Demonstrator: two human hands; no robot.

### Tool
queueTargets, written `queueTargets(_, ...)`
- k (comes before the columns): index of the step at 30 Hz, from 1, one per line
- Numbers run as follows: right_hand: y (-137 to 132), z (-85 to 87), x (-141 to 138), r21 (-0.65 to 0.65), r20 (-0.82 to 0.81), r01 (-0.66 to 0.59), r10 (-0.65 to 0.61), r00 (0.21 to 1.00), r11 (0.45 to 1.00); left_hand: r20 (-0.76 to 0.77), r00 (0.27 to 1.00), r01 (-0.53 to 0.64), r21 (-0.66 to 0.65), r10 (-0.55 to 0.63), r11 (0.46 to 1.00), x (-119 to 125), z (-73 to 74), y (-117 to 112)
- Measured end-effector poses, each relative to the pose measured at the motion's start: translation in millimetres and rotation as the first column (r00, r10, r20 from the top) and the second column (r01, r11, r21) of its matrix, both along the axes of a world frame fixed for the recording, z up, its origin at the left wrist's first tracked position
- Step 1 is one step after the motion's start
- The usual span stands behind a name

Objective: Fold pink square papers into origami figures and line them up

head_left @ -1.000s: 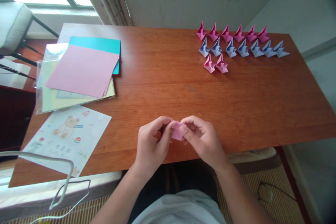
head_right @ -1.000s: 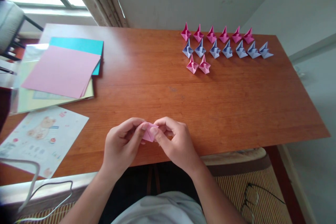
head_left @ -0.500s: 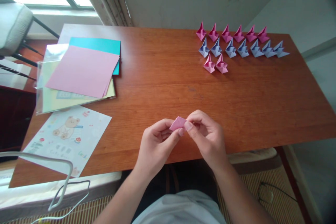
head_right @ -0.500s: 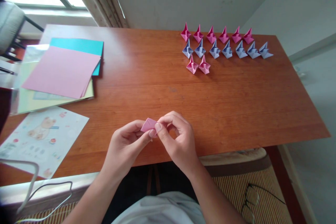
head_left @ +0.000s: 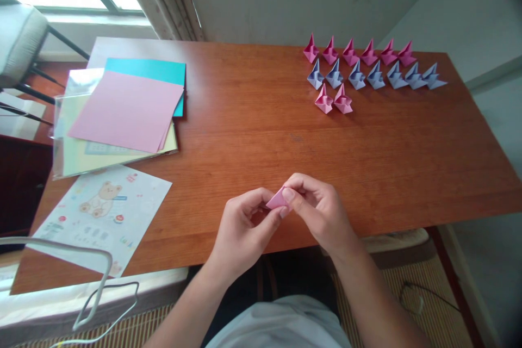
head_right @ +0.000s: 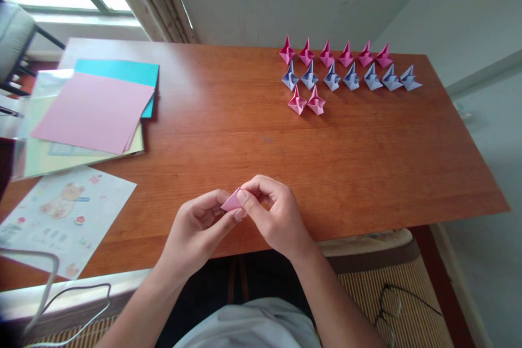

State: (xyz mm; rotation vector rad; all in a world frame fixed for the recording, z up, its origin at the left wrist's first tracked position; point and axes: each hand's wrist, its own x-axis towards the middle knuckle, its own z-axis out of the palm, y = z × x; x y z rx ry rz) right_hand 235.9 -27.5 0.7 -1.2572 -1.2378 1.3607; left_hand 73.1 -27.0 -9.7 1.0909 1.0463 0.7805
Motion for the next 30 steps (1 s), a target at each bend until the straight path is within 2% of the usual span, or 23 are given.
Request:
queueTargets(3, 0, -3.0, -2, -0.031, -0.018, 0.018, -0.018, 1.000, 0.999, 0.035, 0.999, -0.024, -0.008, 0.024, 1.000, 2, 1.0, 1)
queueTargets(10, 1, -7.5, 0, 0.035, 0.149, 0.078, -0.083, 0.985, 0.996, 0.014, 0.999, -0.042, 0.011, 0.042, 0.999, 4, 1.4, 1)
queueTargets(20, 8, 0.6, 11, 0.093, 0.292, -0.063, 0.033, 0.956, 0.994, -0.081, 0.996, -0.031, 0.053, 0.036, 0.998, -1, -4.0, -2)
queueTargets(25, 9, -2.3, 10, 0.116, 0.318, -0.025, -0.013, 0.948, 0.993, -0.068, 0.997, 0.033, 0.048, -0.030, 0.998, -4, 1.8, 3)
queueTargets(30, 10, -9.4, 7, 0.083, 0.273, 0.010, -0.033, 0.961, 0.997, -0.142, 0.989, -0.008, 0.171, 0.032, 0.985, -11, 5.3, 11)
